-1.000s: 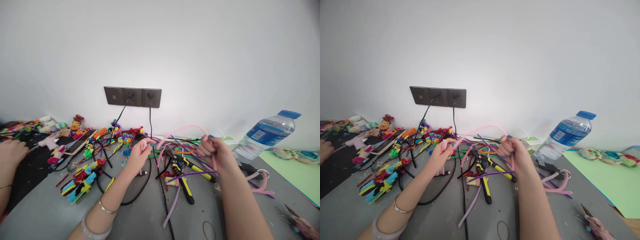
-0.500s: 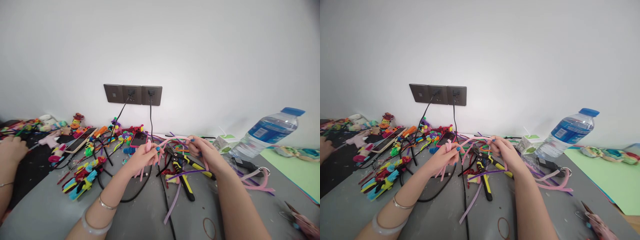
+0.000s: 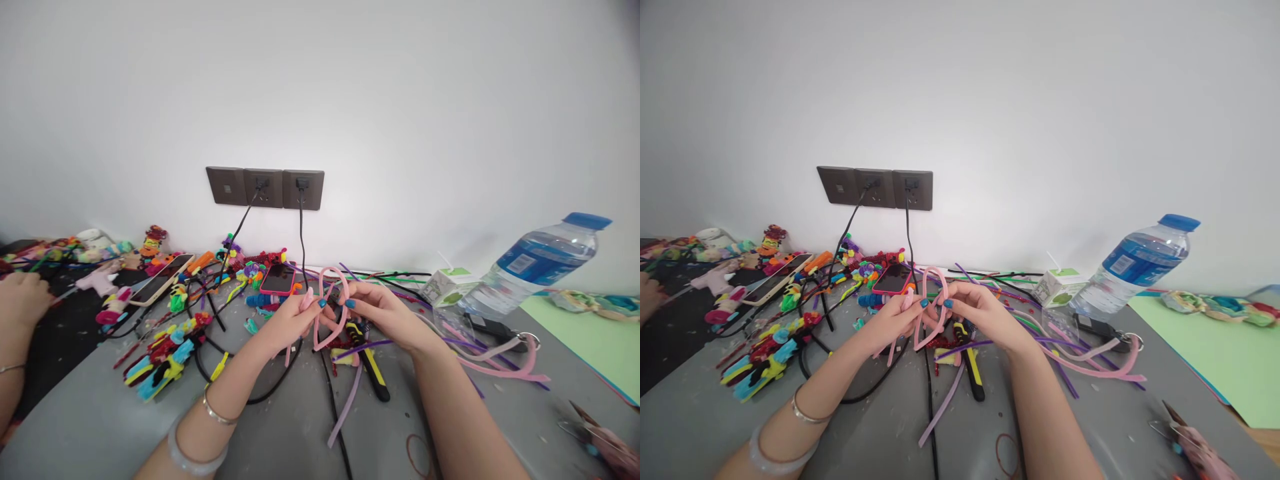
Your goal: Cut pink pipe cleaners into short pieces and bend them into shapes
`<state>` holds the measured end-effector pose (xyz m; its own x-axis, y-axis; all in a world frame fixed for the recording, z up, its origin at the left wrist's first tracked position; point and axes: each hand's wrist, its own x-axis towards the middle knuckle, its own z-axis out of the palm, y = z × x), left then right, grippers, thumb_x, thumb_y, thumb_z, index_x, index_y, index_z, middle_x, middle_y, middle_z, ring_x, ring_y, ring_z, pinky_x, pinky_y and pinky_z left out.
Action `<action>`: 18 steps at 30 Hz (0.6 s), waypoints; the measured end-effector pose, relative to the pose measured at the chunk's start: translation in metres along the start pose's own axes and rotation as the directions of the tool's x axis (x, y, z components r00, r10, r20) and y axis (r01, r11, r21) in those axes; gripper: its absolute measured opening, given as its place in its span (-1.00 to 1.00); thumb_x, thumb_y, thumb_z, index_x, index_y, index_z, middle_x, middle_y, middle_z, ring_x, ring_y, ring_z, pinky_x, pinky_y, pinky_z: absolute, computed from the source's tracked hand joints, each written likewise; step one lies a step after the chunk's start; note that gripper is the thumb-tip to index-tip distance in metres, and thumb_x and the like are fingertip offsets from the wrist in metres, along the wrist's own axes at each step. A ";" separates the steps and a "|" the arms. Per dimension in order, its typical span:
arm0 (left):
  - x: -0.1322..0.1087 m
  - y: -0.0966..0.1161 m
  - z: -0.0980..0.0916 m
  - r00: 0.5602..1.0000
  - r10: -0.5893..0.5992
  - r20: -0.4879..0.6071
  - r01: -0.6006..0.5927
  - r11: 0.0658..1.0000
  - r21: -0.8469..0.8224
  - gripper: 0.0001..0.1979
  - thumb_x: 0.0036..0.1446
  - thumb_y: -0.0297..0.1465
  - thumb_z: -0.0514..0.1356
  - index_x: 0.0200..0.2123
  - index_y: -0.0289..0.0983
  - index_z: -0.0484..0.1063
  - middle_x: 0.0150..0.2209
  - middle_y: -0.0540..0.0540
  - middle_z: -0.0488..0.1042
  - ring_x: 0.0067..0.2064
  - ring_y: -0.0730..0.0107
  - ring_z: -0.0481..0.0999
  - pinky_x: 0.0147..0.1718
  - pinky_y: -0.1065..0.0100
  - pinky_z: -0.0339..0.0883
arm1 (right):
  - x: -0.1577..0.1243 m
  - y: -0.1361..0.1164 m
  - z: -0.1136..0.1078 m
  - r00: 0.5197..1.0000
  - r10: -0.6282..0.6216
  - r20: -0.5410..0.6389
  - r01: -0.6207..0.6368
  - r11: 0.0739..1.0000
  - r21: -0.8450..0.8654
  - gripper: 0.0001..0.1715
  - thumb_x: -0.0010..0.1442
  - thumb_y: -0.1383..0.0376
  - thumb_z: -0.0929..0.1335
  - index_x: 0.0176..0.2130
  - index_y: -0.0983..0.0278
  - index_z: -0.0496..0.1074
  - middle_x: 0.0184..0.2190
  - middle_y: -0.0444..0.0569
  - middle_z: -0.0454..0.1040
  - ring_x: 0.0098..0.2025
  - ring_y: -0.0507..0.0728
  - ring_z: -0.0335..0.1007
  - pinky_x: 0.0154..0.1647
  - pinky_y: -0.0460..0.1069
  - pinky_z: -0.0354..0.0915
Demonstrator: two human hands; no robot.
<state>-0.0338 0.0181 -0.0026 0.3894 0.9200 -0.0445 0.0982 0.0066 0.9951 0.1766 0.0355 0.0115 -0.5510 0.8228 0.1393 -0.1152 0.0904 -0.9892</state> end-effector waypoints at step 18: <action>-0.004 -0.004 0.006 0.982 -0.034 0.187 0.029 0.999 0.029 -0.66 0.27 -0.11 0.06 -0.28 -0.31 0.33 -0.66 0.18 0.10 -0.63 0.58 -0.03 -0.64 0.46 -0.10 | 0.002 0.003 0.003 0.998 0.066 -0.015 -0.065 0.995 0.070 -0.73 0.26 0.10 0.39 -0.22 0.26 0.40 -0.47 -0.17 0.39 -0.59 -0.07 0.17 -0.59 -0.14 0.11</action>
<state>-0.0299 0.0122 -0.0067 0.5501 0.8298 -0.0938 0.1363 0.0215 0.9904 0.1727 0.0355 0.0086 -0.5445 0.8356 0.0733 -0.1367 -0.0022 -0.9906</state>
